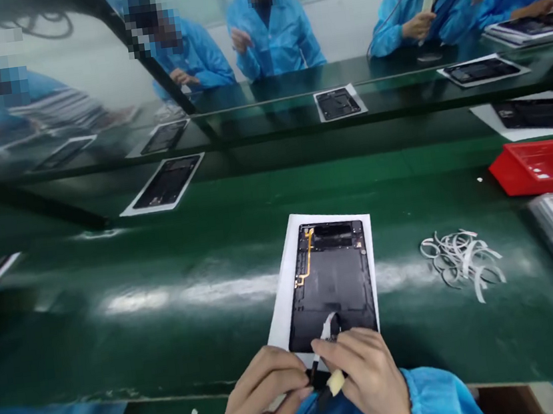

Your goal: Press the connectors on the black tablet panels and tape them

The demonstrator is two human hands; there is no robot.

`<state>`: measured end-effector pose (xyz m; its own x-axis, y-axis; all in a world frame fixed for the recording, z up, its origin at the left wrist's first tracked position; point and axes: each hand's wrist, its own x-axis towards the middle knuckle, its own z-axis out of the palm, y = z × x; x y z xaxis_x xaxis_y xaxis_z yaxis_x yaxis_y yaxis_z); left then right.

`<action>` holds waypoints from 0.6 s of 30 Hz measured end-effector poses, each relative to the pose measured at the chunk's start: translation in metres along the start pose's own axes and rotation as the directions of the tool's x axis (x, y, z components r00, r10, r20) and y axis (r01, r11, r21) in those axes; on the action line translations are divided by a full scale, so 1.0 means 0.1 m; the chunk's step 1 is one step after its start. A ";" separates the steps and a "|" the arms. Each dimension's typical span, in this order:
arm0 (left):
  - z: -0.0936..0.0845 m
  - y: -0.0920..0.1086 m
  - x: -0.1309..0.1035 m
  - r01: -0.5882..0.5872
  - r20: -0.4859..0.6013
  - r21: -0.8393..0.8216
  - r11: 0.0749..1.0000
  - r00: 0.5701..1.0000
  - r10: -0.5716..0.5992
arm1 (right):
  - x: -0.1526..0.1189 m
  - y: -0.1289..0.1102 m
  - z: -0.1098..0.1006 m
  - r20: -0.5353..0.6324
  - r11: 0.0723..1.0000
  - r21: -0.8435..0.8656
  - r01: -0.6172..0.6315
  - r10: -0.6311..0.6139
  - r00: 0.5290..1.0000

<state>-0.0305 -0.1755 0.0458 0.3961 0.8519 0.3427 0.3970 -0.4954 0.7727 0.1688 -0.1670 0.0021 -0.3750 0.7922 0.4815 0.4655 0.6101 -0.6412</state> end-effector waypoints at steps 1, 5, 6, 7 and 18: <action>0.02 0.00 -0.08 0.080 -0.019 -0.066 0.995 0.997 -0.081 | -0.03 0.00 0.01 0.002 0.999 -0.024 0.043 -0.043 0.999; 0.13 -0.02 -0.21 0.446 0.097 -0.400 0.800 0.889 -0.447 | -0.07 0.00 -0.01 0.067 0.978 -0.139 0.155 -0.147 0.987; 0.15 -0.01 -0.20 0.514 0.143 -0.433 0.740 0.850 -0.507 | -0.08 -0.01 -0.01 0.079 0.974 -0.156 0.167 -0.156 0.985; 0.18 0.00 -0.18 0.564 0.173 -0.446 0.695 0.816 -0.552 | -0.09 -0.01 0.00 0.082 0.972 -0.163 0.172 -0.160 0.984; 0.30 -0.01 0.02 0.432 0.066 -0.392 0.812 0.894 -0.444 | -0.05 -0.25 -0.29 0.109 0.971 -0.234 0.042 -0.017 0.994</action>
<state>-0.0055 -0.1783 0.0294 0.2322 0.9700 -0.0721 0.1690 0.0327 0.9851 0.1823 -0.1860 0.0329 -0.4680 0.7751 0.4246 0.6236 0.6300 -0.4628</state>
